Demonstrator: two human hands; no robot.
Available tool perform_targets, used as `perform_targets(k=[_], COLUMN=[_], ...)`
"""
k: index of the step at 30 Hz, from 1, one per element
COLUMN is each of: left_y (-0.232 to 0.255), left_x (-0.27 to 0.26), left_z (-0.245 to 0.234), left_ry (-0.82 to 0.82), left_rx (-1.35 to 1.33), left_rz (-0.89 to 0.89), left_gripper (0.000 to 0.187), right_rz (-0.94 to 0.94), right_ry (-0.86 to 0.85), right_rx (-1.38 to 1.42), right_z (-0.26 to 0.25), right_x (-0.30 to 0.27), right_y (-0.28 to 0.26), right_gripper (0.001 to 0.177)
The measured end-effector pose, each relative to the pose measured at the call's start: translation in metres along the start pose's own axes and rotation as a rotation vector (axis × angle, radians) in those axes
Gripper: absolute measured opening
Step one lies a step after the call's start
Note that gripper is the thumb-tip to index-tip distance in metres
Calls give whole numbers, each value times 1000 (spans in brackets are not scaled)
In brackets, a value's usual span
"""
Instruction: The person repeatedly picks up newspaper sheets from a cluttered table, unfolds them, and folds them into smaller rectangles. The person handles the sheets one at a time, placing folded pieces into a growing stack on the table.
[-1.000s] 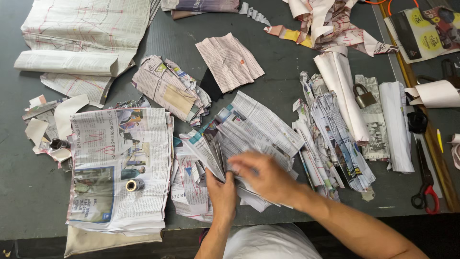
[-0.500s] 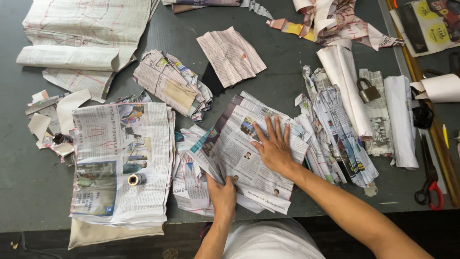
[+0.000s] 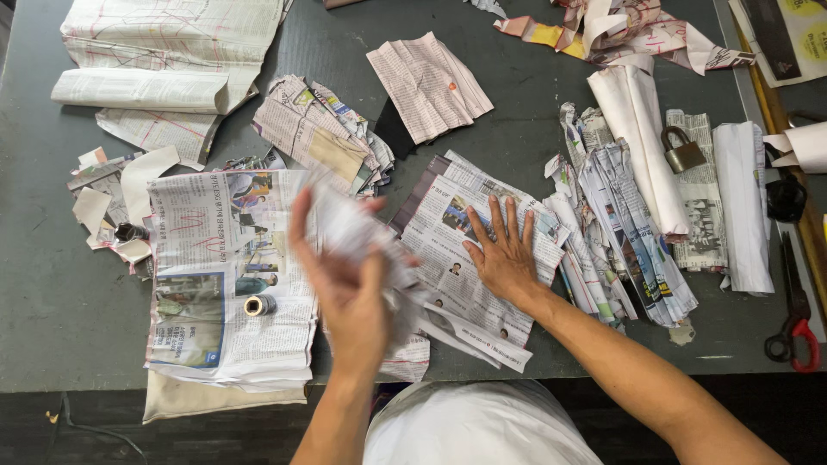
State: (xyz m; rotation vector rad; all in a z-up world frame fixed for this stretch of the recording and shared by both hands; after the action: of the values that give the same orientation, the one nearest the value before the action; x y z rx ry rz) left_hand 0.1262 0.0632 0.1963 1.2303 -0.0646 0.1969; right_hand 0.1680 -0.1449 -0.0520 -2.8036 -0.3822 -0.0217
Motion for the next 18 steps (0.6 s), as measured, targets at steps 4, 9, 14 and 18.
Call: perform_targets(k=[4,9,14,18], left_y=[-38,-179,-191,-207], left_x=[36,50,43,63], left_z=[87,82,28,-30], left_ry=[-348,-515,-285,-136], left_rx=[-16,861,1079,1365], left_rz=[33,-338,333,314], left_gripper=[99,89,68,64], right_rz=[5,26,234,819], right_ry=[-136,150,354,305], right_rx=[-144,355,550,839], right_z=[6,-39,-83,-44], right_x=[2,-3,-76,-140], right_y=[9,17,38,55], right_gripper=[83,54,45,55])
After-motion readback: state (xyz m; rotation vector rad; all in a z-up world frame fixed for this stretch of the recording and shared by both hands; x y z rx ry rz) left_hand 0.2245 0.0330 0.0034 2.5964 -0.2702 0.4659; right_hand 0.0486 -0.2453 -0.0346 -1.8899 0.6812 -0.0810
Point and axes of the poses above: each hand's wrist, its own x-axis towards the middle knuckle, its own z-axis out of the palm, y = z × x, the point moved 9 cm from there along x, towards the middle knuckle, and after that the axes turned 1 degree about -z, right-handed, at the moved point
